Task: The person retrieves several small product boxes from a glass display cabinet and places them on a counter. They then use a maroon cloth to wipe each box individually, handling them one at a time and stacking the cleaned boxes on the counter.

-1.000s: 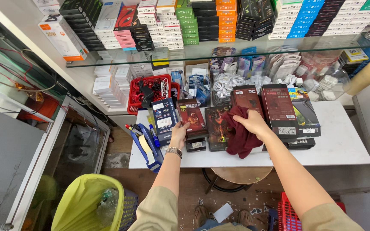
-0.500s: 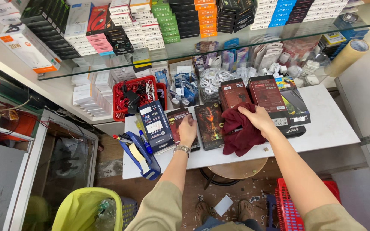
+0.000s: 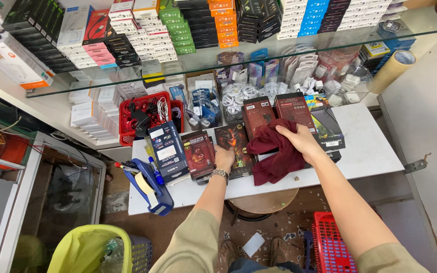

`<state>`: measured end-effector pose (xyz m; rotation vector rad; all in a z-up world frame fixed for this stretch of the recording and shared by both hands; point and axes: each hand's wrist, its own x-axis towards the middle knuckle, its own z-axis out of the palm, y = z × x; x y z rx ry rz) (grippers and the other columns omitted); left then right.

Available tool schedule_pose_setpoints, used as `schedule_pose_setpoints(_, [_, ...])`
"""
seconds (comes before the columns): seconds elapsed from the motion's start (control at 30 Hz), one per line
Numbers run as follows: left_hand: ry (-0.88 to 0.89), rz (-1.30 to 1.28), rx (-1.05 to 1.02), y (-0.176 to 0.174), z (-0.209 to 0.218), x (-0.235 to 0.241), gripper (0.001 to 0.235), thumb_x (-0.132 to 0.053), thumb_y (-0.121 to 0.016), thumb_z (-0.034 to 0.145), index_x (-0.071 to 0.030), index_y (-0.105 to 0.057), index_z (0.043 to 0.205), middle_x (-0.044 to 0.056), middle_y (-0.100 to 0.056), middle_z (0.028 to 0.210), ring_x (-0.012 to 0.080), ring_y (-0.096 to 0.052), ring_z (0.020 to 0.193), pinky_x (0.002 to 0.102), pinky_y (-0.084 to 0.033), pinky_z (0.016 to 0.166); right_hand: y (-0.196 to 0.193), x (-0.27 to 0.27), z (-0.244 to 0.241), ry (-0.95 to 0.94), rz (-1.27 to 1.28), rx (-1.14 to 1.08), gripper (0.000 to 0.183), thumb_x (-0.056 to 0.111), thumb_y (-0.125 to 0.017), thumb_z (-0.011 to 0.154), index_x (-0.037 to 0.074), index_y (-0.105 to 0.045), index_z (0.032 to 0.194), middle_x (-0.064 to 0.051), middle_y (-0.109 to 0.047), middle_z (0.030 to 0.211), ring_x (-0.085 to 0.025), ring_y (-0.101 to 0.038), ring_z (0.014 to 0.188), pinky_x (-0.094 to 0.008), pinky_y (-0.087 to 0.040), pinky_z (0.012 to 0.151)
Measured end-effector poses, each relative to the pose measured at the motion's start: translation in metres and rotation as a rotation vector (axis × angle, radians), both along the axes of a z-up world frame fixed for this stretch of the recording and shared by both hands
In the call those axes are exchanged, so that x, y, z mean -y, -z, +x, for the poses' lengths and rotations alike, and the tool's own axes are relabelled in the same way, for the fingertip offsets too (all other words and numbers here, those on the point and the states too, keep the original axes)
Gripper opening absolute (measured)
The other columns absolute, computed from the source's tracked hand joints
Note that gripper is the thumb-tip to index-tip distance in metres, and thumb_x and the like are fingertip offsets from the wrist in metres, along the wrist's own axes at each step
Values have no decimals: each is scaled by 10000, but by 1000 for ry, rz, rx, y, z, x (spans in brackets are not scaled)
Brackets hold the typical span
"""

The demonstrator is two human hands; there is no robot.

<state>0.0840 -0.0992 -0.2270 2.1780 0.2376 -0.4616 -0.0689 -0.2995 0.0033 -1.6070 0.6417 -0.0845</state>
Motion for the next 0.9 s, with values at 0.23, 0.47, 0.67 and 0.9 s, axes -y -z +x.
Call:
schedule_pose_setpoints(0.23, [43,97,-68,22,7,-5,773,-485,-661,924,129,-481,1356,341,-627,1313,425,-611,1273,443,-476,1083,0,13,-7,-7,48,23,446,334,-726,895,17,-724,1209,-71,-755,1111,-147,-688,945,-325,-556,808])
schedule_pose_setpoints(0.47, [20,245,-173,37,12,8,829,-509,-650,929,136,-420,1396,330,-566,1371,396,-577,1298,422,-444,1097,5,18,-11,-96,16,-4,459,346,-716,899,12,-716,1215,-67,-749,1136,-145,-669,978,-320,-532,850])
schedule_pose_setpoints(0.67, [-104,65,-248,41,12,4,712,-461,-608,924,114,-590,1343,288,-600,1393,372,-585,1330,411,-448,1126,8,23,-11,-145,-23,-7,471,353,-715,897,11,-714,1221,-71,-753,1137,-147,-664,985,-319,-528,867])
schedule_pose_setpoints(0.9, [-12,230,-168,40,12,6,796,-512,-604,940,155,-474,1355,345,-583,1351,418,-588,1293,439,-448,1116,9,24,-9,-131,7,-42,473,346,-713,895,16,-712,1234,-72,-748,1154,-150,-668,995,-321,-527,869])
